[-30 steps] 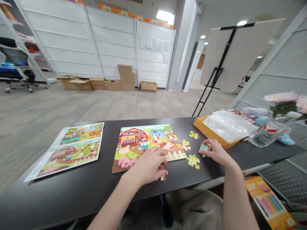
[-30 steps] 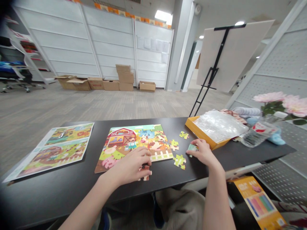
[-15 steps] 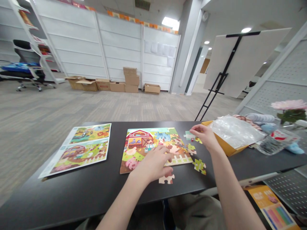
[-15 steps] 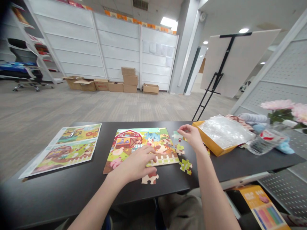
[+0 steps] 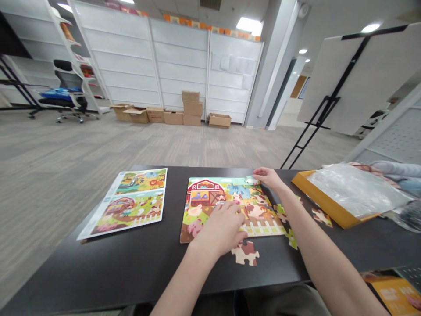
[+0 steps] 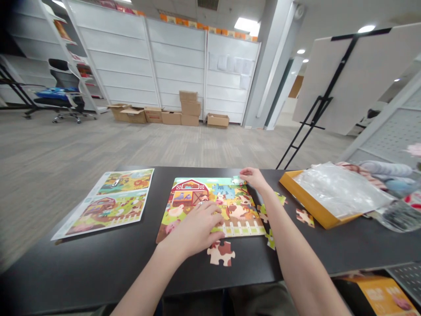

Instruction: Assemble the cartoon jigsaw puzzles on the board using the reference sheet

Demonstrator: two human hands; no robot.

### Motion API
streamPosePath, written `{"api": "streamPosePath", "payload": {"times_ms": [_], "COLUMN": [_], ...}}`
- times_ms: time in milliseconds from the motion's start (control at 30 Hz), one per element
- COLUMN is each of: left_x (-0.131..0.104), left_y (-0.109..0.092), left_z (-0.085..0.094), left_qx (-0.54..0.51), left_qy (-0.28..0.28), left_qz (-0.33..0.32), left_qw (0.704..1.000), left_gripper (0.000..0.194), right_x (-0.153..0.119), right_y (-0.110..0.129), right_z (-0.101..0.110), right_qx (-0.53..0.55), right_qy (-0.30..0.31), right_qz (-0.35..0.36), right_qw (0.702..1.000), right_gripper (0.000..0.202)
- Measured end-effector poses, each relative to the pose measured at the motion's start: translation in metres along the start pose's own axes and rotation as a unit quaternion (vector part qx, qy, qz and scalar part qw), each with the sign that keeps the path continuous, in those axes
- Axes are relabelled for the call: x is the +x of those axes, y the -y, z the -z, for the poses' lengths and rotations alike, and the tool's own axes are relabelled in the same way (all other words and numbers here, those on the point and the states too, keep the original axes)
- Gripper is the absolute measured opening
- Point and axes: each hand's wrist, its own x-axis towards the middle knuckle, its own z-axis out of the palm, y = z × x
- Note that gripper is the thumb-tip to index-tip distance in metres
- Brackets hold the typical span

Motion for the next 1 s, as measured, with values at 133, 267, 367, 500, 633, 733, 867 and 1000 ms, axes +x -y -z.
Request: {"api": "streamPosePath", "payload": {"times_ms": [133,267,367,500,633,733,867,1000], "left_x": [0.001,0.001,0.002,0.002,0.001,0.000,-0.001,-0.002], "left_y": [-0.001,-0.003,-0.002,-0.002,-0.002,-0.001,0.004,0.009], "left_z": [0.000,-0.001,-0.001,0.000,0.001,-0.001,-0.003,-0.001], "left_qx": [-0.003,-0.010,-0.012,-0.010,-0.008,-0.007,-0.008,-0.001], "left_qy": [0.002,0.001,0.002,0.012,0.015,0.011,-0.004,-0.017], "left_qz": [0.002,0.002,0.004,0.009,0.010,0.010,0.006,0.007], "left_qw": [1.000,1.000,1.000,1.000,1.000,1.000,1.000,1.000], "left_gripper": [0.018,0.018,0.018,0.018,0.018,0.017,0.018,0.021], "right_x": [0.006,0.007,0.003,-0.004,-0.007,-0.008,-0.009,-0.012], "right_y": [-0.007,-0.009,-0.006,0.000,0.003,0.003,0.004,0.012], "right_z": [-0.001,0.001,0.001,-0.004,-0.009,-0.010,-0.012,-0.006], "right_qx": [-0.077,-0.126,-0.158,-0.222,-0.278,-0.293,-0.300,-0.283], "right_qy": [0.008,-0.003,0.001,0.050,0.081,0.082,0.077,0.073], "right_qz": [0.060,0.083,0.102,0.162,0.178,0.171,0.176,0.182], "right_qw": [0.995,0.989,0.982,0.960,0.940,0.937,0.934,0.939], "right_gripper": [0.033,0.024,0.020,0.023,0.019,0.017,0.014,0.016]}}
